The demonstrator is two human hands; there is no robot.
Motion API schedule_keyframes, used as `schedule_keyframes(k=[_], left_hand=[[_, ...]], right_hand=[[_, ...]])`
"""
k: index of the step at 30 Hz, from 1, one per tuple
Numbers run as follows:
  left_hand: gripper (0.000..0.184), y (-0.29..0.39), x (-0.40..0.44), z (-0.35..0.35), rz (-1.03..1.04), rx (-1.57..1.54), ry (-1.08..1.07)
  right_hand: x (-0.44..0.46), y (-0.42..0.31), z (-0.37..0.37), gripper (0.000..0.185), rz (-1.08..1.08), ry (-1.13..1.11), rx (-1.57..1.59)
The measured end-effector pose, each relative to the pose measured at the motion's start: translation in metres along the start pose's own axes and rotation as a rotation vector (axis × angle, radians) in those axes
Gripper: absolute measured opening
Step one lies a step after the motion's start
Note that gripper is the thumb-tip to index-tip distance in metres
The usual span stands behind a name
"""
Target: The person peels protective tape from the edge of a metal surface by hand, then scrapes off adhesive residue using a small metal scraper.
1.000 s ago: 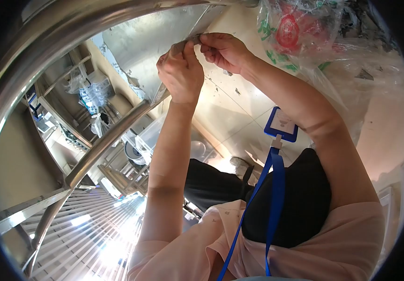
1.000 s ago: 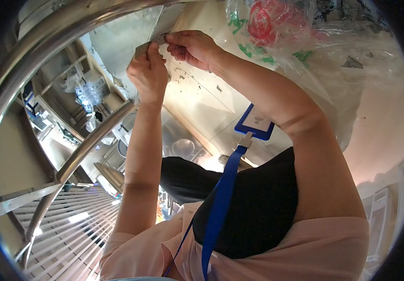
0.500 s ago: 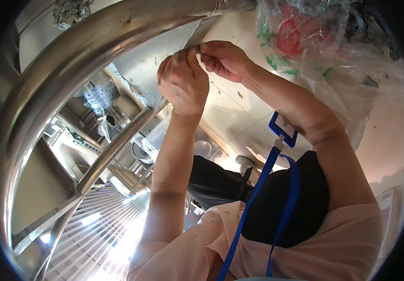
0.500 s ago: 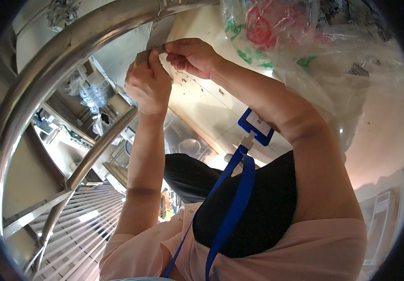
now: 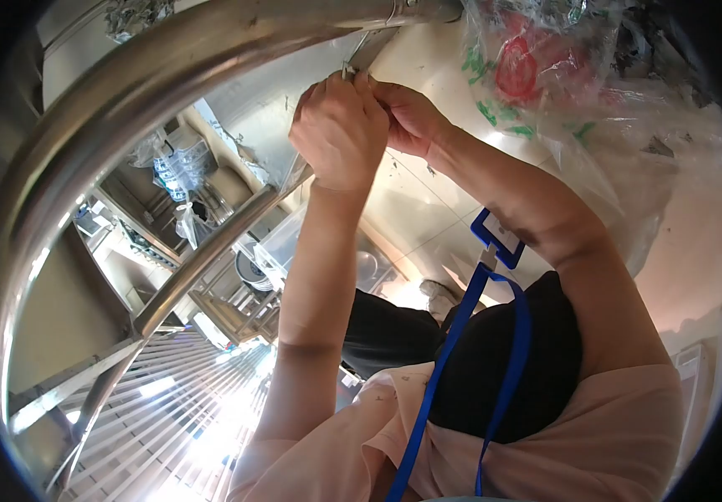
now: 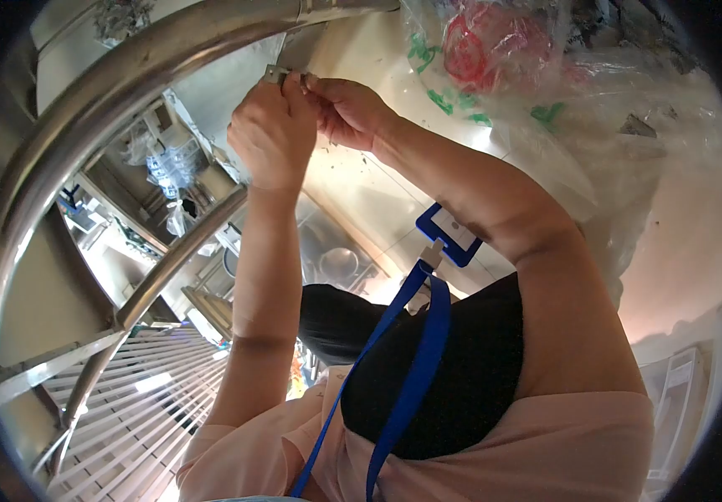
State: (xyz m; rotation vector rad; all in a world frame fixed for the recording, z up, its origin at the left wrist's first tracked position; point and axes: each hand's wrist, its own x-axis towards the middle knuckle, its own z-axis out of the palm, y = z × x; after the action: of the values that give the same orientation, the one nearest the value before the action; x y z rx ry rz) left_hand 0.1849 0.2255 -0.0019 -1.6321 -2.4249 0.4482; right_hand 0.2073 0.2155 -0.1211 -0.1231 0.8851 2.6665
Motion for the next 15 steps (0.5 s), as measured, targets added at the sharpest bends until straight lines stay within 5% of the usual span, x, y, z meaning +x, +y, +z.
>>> schedule_keyframes(k=[2,6,15], left_hand=[[0.021,-0.013,-0.001,-0.001,0.022,-0.111,-0.015],[0.022,-0.053,-0.024,0.010,-0.105,-0.737,0.039],[0.010,-0.064,-0.023,0.018,0.043,-0.668,0.077]], right_hand=[[-0.001,-0.002,-0.009,0.009,-0.017,-0.118,-0.043],[-0.010,0.007,0.003,0.013,-0.025,0.023,-0.287],[-0.002,0.011,0.005,0.013,-0.046,-0.018,-0.281]])
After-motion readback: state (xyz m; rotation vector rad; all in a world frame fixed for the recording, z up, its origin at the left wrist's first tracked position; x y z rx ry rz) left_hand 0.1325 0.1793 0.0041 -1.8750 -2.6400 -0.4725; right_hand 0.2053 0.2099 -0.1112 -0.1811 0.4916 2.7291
